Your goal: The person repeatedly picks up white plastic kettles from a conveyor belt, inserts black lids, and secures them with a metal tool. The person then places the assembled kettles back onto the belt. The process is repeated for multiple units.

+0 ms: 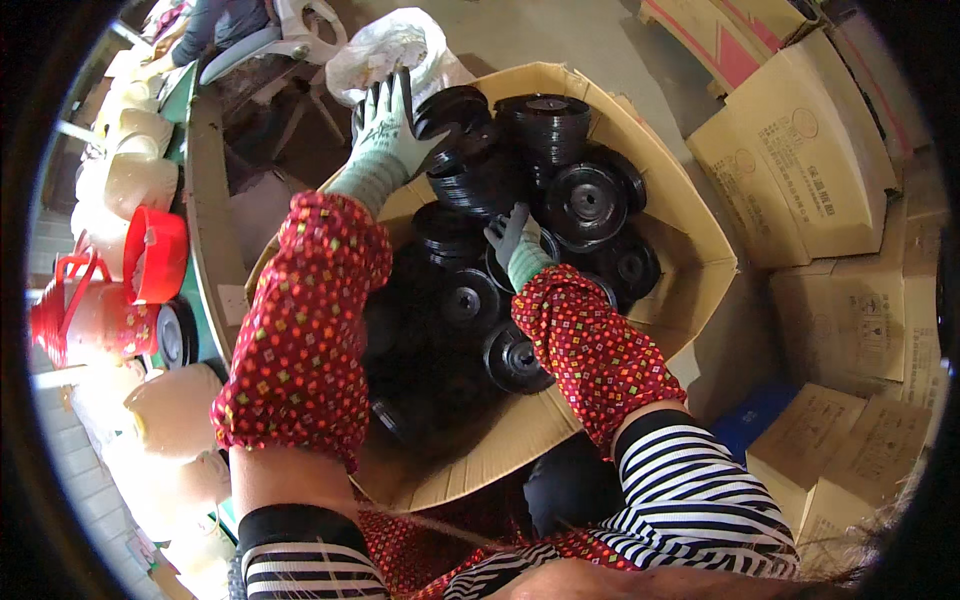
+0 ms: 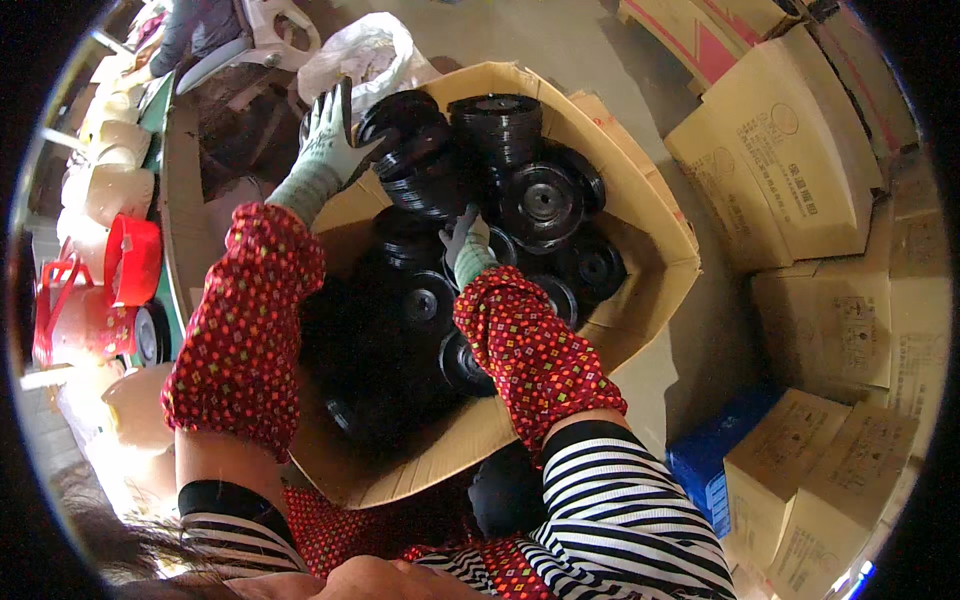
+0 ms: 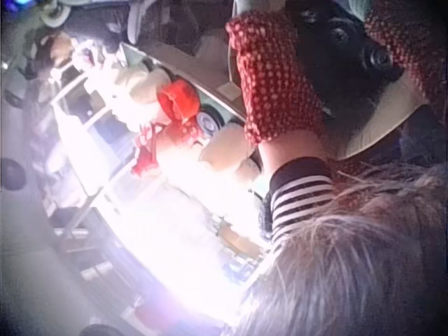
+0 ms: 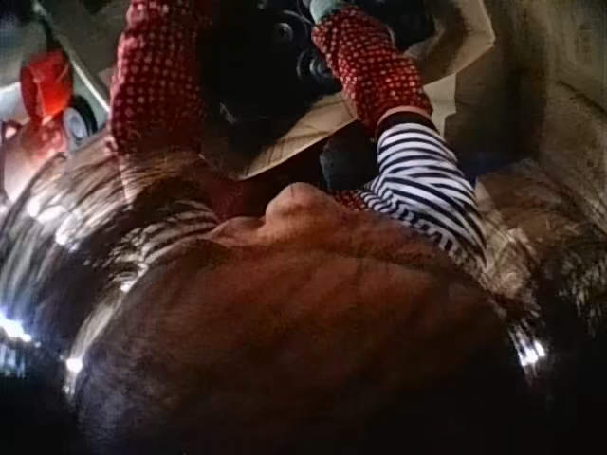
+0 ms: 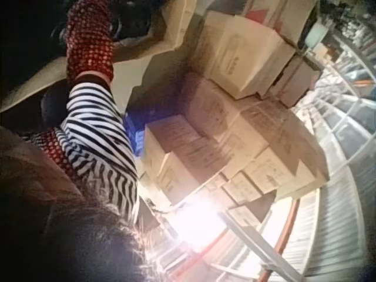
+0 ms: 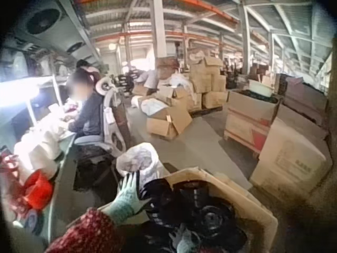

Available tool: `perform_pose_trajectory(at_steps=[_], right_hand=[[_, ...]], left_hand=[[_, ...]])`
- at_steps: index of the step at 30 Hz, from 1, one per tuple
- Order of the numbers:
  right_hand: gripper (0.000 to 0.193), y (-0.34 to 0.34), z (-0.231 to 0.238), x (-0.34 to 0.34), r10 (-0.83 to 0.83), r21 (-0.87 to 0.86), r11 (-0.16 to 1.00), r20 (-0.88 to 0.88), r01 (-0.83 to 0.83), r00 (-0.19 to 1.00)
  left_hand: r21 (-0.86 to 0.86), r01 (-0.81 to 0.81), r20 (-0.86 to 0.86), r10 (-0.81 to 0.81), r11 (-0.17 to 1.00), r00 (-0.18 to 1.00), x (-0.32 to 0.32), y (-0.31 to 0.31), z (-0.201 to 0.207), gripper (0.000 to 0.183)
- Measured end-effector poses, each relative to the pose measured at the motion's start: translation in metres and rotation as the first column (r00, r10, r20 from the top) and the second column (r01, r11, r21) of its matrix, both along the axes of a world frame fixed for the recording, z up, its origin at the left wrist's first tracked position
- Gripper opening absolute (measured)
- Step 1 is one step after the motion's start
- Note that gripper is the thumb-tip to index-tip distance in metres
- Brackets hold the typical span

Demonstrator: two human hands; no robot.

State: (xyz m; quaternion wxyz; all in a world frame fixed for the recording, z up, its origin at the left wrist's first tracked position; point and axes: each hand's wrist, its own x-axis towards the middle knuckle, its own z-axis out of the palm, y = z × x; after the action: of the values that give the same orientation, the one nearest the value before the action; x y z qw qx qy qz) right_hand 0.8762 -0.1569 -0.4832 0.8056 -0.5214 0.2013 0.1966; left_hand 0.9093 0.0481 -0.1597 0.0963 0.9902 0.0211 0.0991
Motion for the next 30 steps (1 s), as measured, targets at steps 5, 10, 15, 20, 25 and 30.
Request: perform_pose_trajectory(at_steps=[5,10,15,20,25,30], right_hand=[[0.088,0.026,-0.006,0.013,0.142,-0.319,0.938,-0.007,-0.137,0.990],[0.106,0.037,0.097,0.020,-0.128,0.182,0.946,-0.555,0.270,0.822],[0.101,0.029,0.124,0.019,-0.099,0.192,0.948,-0.577,0.253,0.811],[0.088,0.031,0.101,0.020,-0.065,0.385,0.900,-0.349,0.206,0.935],[0.074,0.036,0.090,0.020,-0.011,0.678,0.719,-0.206,0.151,0.979],[0.070,0.046,0.090,0.013,0.212,0.151,0.936,0.480,-0.318,0.851]], left_hand=[[0.021,0.027,-0.103,-0.025,0.999,0.994,0.003,-0.004,-0.040,0.130],[-0.084,0.119,-0.082,-0.126,0.989,0.989,-0.035,-0.005,-0.047,0.119],[-0.104,0.291,0.101,-0.281,0.951,0.954,-0.033,-0.012,-0.052,0.112],[-0.136,0.189,-0.071,-0.199,0.973,0.977,-0.015,-0.009,-0.039,0.106],[-0.411,0.191,-0.122,-0.261,0.892,0.958,-0.011,0.007,-0.036,0.098],[-0.340,0.217,-0.131,-0.275,0.915,0.952,-0.016,0.000,-0.049,0.091]])
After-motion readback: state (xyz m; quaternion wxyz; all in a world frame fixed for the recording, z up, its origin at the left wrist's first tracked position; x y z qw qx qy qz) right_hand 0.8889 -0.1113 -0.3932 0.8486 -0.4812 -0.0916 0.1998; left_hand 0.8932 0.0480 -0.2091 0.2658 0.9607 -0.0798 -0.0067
